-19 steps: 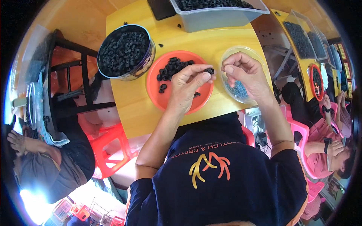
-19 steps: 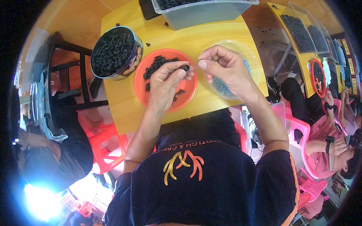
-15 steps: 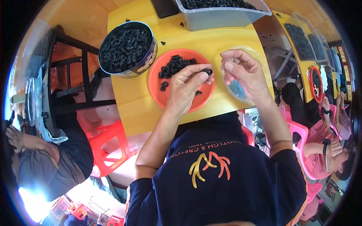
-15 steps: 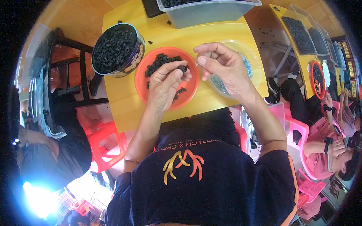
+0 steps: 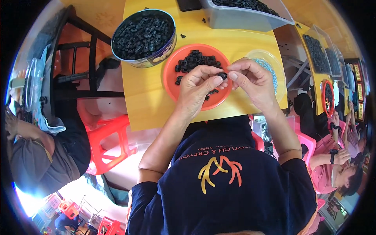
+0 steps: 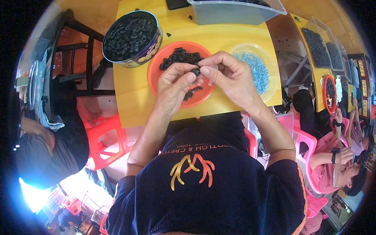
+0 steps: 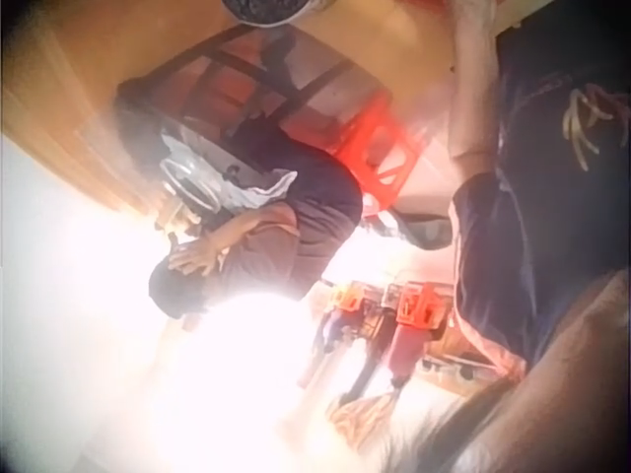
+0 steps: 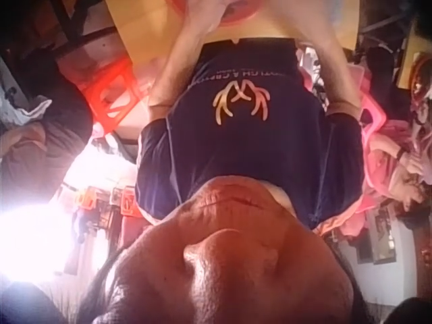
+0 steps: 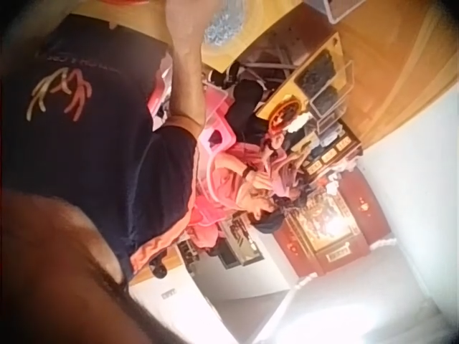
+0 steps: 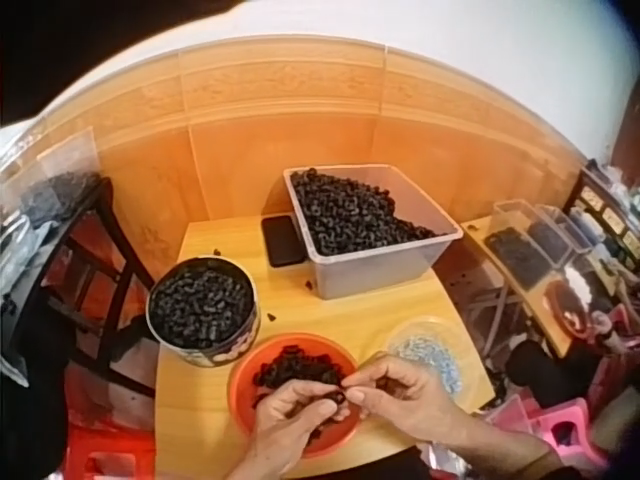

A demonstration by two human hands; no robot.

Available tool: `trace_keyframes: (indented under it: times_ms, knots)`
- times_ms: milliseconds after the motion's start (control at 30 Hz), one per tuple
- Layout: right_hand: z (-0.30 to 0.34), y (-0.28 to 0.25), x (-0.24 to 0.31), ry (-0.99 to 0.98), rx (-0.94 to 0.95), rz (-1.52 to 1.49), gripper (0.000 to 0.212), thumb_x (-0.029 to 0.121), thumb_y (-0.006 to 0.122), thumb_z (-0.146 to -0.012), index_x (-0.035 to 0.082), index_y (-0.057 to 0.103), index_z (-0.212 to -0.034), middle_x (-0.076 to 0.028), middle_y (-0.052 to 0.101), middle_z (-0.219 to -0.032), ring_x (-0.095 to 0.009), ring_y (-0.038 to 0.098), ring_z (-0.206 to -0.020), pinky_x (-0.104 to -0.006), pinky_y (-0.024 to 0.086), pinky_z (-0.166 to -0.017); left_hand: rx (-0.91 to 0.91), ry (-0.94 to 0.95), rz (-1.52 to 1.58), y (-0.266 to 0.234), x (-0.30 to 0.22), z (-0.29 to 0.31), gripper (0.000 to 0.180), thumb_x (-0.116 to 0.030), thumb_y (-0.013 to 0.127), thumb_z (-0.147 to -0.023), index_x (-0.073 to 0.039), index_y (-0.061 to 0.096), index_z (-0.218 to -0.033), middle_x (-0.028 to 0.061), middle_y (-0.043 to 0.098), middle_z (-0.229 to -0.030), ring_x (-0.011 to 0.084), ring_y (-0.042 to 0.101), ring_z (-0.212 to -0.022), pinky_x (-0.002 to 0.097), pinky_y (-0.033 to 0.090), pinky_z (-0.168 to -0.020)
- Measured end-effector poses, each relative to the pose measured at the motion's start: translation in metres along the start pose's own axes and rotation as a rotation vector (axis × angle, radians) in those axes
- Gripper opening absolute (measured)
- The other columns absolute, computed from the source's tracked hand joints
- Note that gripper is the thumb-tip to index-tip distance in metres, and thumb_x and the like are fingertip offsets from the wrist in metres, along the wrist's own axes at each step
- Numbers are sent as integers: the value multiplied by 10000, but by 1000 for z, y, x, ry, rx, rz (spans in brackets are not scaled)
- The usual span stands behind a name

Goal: The person assembles small black plastic components by hand, inserting small pins into the pieces taken from a plate on the table.

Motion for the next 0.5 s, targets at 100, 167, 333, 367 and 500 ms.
trace_keyframes:
  times_ms: [100,167,333,367,500]
  knots:
    - [2,6,1,-88,-10,84,140,34,637,-903,-17,648,-1032,-63,629,-908,-105,610,-753,-235,491,-656,-36,-3,-36,-3,0,6,170,-74,649,-898,3,623,-1048,96,681,-911,153,662,-823,275,541,-755]
    - [2,7,3,-305,38,444,124,1,644,-876,-13,659,-999,-90,618,-907,-130,629,-766,-247,505,-645,-60,-3,-51,-7,2,10,170,-76,652,-896,2,625,-1045,93,681,-909,150,663,-817,273,541,-748]
    - [3,20,0,-415,39,596,179,-12,674,-828,1,670,-1007,-123,618,-946,-187,645,-756,-271,525,-646,-84,21,6,-15,2,21,153,-61,659,-889,-5,629,-1028,90,681,-920,150,664,-825,274,546,-756]
    - [5,24,-1,-497,21,683,206,-12,682,-818,7,672,-1022,-128,616,-969,-206,648,-747,-278,531,-653,-87,23,5,-16,2,22,153,-61,659,-889,-5,629,-1028,90,681,-920,150,664,-825,274,546,-756]
    - [15,39,-12,-509,38,820,357,36,686,-809,35,633,-1163,-165,593,-1122,-292,639,-929,-357,541,-769,-130,52,162,-21,-1,30,142,-33,632,-901,-6,620,-1039,117,682,-950,171,666,-837,289,550,-764]
Point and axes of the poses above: each hand's wrist, its own z-axis away from the middle knuckle, its own y-axis out of the palm, x = y × z, the point moved 1 cm from there along -z, towards the middle knuckle
